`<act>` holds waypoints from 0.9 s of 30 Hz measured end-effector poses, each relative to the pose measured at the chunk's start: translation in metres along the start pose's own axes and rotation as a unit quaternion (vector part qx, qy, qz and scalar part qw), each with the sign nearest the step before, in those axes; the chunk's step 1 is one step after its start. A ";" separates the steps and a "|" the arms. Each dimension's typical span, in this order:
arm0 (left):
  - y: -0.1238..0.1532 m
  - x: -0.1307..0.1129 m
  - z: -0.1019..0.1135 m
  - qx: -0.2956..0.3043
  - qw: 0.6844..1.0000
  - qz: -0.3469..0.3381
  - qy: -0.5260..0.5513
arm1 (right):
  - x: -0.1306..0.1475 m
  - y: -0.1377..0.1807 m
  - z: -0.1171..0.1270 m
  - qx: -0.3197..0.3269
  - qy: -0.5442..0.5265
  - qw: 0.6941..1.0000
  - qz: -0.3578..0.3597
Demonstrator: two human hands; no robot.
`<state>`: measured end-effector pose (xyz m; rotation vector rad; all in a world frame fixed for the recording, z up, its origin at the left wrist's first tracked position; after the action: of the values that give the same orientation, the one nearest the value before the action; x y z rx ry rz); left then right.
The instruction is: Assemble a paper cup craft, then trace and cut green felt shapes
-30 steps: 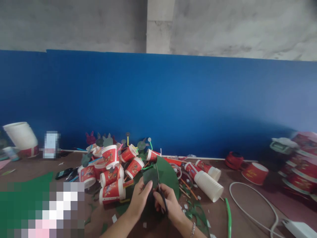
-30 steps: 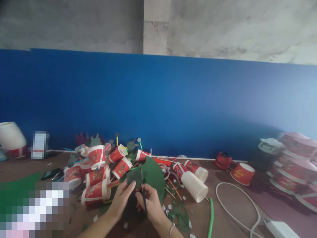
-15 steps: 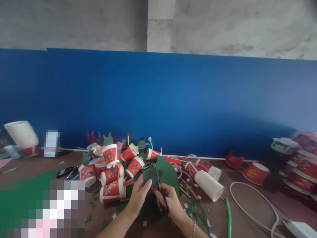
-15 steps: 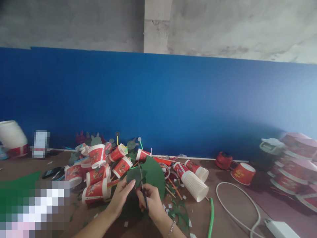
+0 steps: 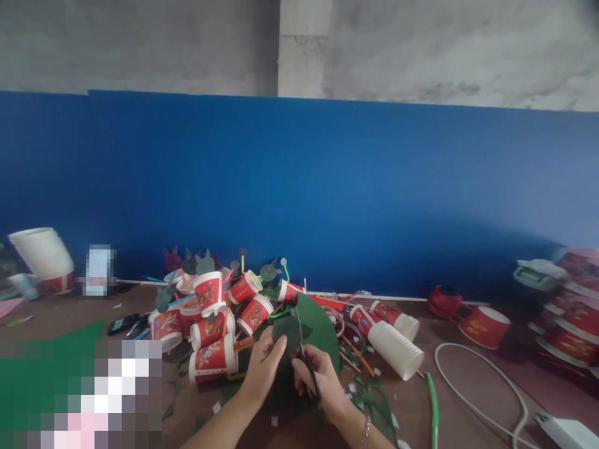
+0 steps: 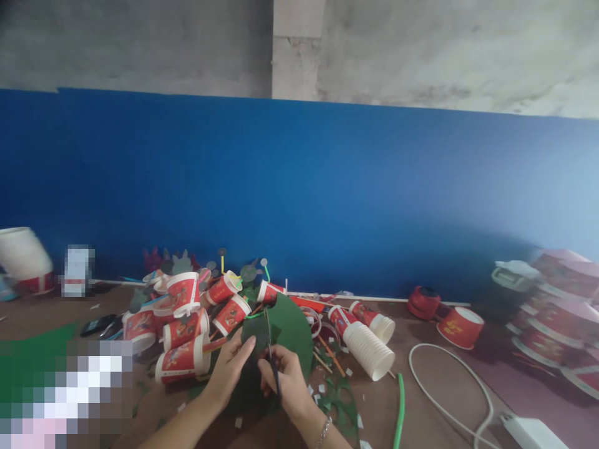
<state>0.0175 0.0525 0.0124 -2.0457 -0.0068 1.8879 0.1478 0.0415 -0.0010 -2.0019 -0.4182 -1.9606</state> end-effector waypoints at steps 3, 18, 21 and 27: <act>-0.001 0.002 0.001 0.000 1.000 -0.001 -0.001 | 0.000 0.000 0.000 -0.002 0.002 1.000 0.002; -0.002 0.008 0.004 -0.025 0.999 0.018 0.023 | -0.002 -0.002 0.000 0.001 0.031 0.999 -0.020; -0.002 0.007 0.004 -0.016 1.000 0.010 0.011 | -0.004 -0.001 -0.001 0.008 0.012 1.000 -0.019; -0.002 0.004 0.004 0.017 0.999 -0.007 -0.049 | -0.009 0.001 0.001 -0.002 -0.016 1.000 0.003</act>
<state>0.0145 0.0565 0.0089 -1.9241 -0.0134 1.9657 0.1487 0.0414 -0.0096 -2.0367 -0.4155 -1.9305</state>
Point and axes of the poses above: each hand's wrist, its own y-axis away from the middle knuckle, its own z-axis out of the back of the hand, x = y × z, the point moved 2 cm from there along -y, towards the middle knuckle, and after that the axes turned 13 degrees about x, right-handed, at the moved point
